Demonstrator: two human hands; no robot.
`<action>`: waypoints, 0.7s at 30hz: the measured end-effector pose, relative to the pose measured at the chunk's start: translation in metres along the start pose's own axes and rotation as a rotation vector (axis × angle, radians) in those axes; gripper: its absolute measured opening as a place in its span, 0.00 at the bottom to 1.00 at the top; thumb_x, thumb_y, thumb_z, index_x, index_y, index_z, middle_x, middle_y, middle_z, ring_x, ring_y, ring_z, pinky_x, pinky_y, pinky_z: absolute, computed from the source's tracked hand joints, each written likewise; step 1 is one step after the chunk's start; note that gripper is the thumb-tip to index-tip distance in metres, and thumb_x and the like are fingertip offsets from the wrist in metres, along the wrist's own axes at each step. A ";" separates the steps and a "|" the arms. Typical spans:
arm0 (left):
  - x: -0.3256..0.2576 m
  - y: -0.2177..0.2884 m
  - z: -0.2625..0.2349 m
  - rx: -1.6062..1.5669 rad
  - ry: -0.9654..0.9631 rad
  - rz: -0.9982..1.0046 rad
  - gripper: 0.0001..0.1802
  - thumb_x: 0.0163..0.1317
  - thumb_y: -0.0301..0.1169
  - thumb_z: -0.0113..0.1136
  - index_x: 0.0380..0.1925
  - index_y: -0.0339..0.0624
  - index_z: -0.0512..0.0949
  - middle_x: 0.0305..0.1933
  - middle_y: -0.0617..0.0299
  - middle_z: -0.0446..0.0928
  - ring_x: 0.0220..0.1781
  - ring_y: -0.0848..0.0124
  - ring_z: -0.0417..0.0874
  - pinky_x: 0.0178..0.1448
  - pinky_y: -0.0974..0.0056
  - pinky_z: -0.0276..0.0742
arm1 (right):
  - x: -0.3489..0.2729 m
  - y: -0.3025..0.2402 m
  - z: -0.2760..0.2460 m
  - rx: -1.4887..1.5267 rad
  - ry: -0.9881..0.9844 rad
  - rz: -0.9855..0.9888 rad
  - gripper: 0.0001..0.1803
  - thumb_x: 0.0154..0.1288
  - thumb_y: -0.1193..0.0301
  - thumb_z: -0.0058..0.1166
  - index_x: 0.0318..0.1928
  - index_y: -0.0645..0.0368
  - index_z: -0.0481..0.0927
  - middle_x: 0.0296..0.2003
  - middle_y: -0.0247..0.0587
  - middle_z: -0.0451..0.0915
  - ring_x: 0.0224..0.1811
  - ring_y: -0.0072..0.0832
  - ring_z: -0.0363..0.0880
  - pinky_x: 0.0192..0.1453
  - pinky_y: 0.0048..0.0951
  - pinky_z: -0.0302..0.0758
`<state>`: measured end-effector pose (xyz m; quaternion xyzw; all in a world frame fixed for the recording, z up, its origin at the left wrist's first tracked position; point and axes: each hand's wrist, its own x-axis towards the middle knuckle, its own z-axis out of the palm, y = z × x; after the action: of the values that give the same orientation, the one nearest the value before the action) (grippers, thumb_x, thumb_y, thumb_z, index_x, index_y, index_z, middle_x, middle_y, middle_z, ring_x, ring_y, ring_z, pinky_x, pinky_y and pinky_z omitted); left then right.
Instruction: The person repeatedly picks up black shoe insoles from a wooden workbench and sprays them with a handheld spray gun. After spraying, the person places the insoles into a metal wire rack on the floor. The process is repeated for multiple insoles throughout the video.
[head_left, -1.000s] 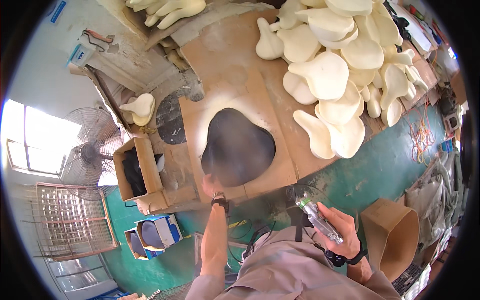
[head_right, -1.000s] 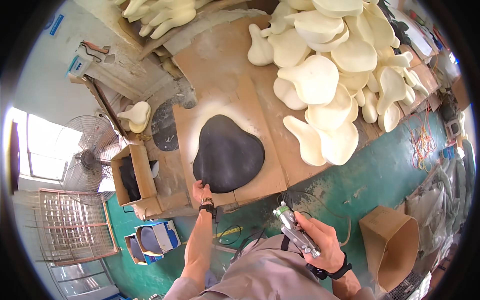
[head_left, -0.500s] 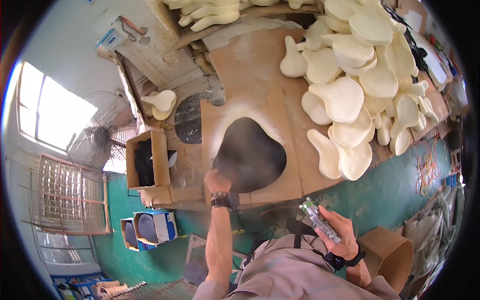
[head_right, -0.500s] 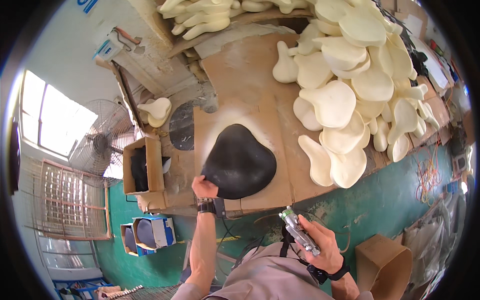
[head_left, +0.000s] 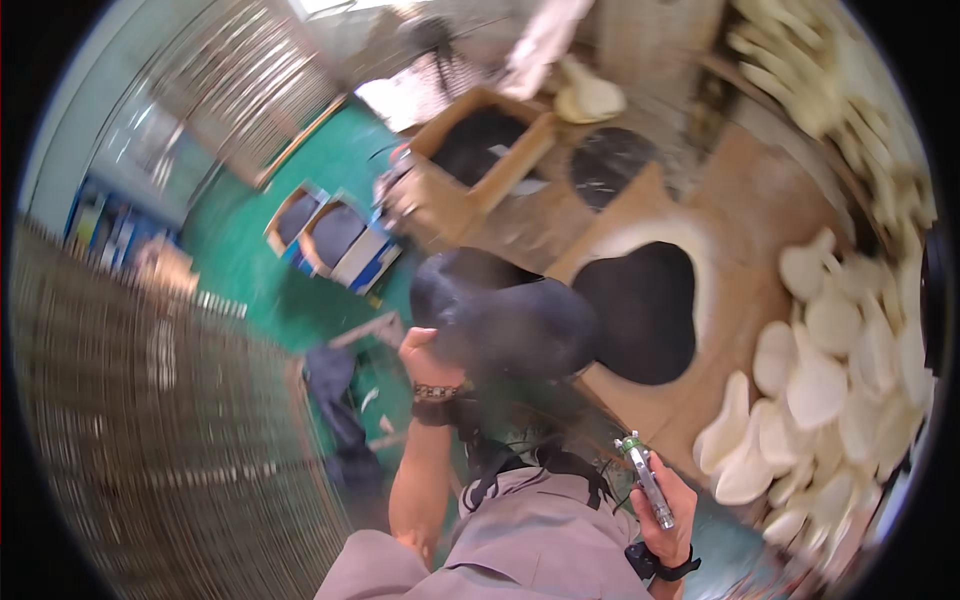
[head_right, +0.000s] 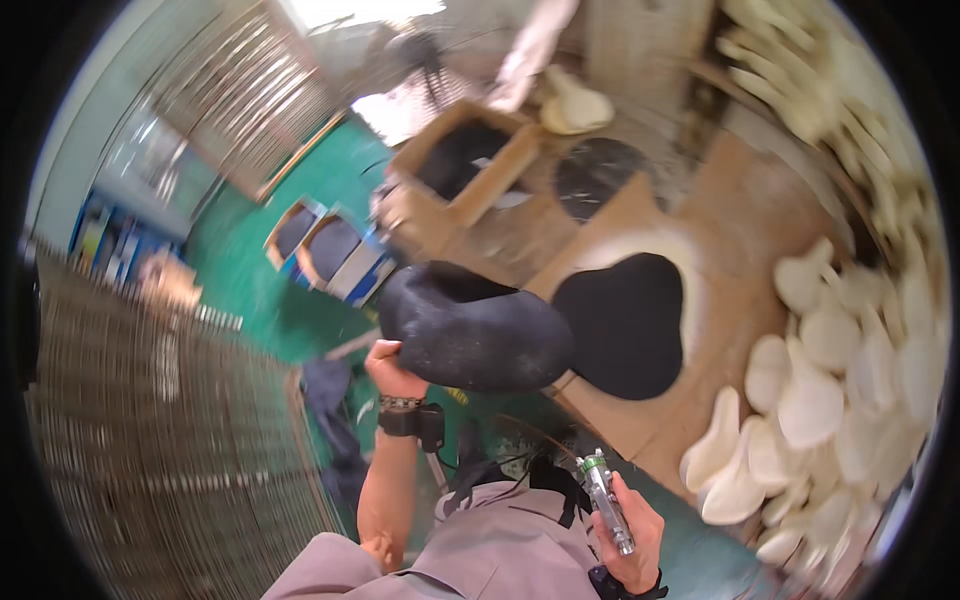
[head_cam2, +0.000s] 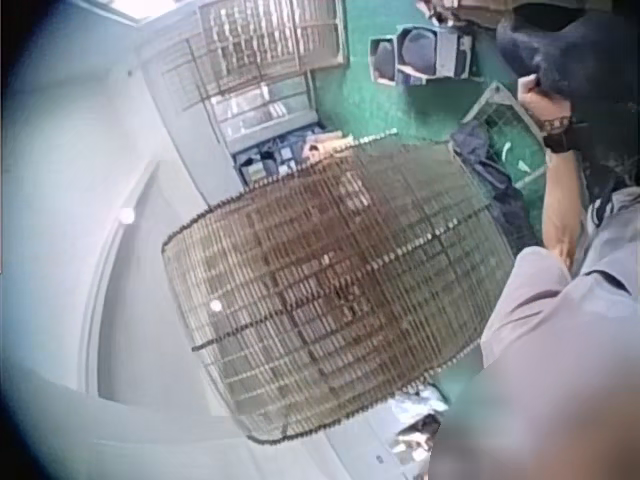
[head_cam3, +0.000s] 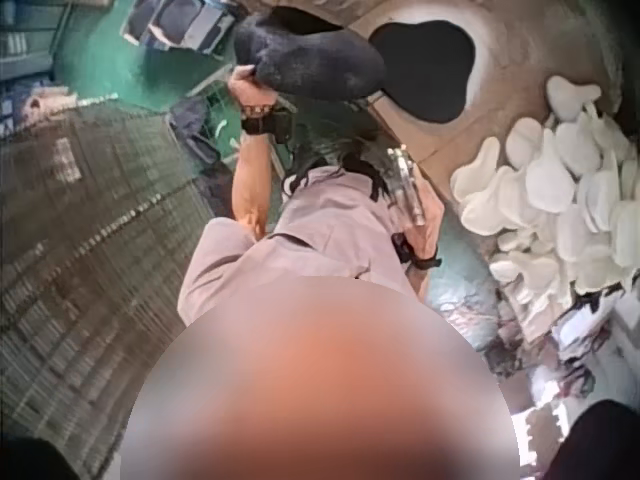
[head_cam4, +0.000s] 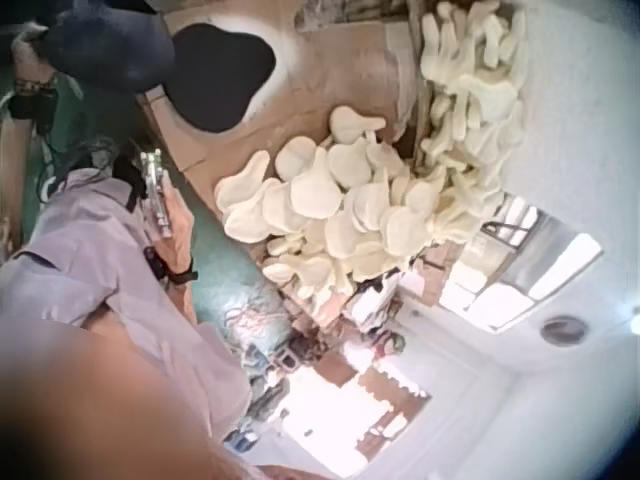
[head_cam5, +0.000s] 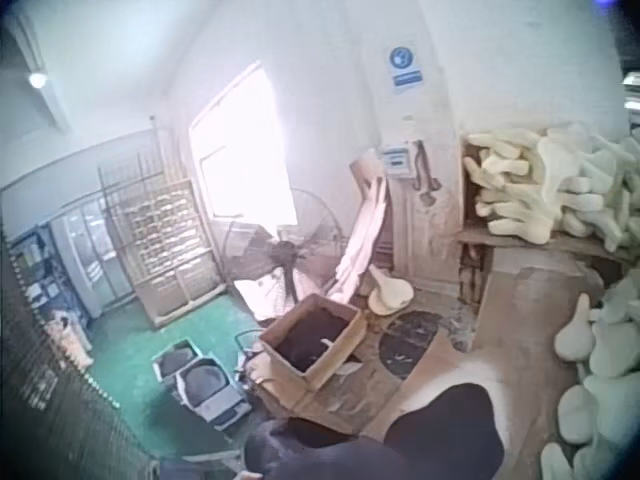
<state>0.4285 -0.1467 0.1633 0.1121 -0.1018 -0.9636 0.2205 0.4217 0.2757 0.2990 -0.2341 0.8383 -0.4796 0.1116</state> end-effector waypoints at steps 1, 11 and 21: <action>-0.024 0.012 -0.020 -0.001 0.103 0.073 0.26 0.50 0.30 0.51 0.51 0.31 0.79 0.54 0.47 0.84 0.55 0.49 0.84 0.66 0.46 0.77 | 0.006 -0.004 0.005 -0.010 -0.062 -0.035 0.28 0.58 0.79 0.63 0.61 0.70 0.77 0.36 0.49 0.83 0.35 0.38 0.83 0.44 0.33 0.78; -0.305 0.037 -0.196 -0.396 0.814 0.665 0.28 0.45 0.29 0.53 0.51 0.35 0.76 0.52 0.50 0.79 0.54 0.48 0.79 0.61 0.42 0.77 | 0.001 -0.091 0.057 -0.178 -0.483 -0.188 0.25 0.66 0.75 0.58 0.63 0.72 0.77 0.38 0.45 0.83 0.36 0.29 0.81 0.47 0.30 0.77; -0.479 0.035 -0.357 -0.695 1.209 1.053 0.29 0.45 0.32 0.54 0.51 0.33 0.75 0.57 0.50 0.77 0.58 0.48 0.77 0.64 0.39 0.72 | -0.002 -0.133 0.208 -0.303 -0.929 -0.174 0.27 0.64 0.75 0.59 0.64 0.69 0.76 0.31 0.39 0.79 0.31 0.26 0.76 0.42 0.27 0.75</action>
<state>0.9557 -0.0154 -0.0865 0.4689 0.2939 -0.4882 0.6748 0.5470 0.0629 0.3058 -0.5059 0.7376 -0.2050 0.3974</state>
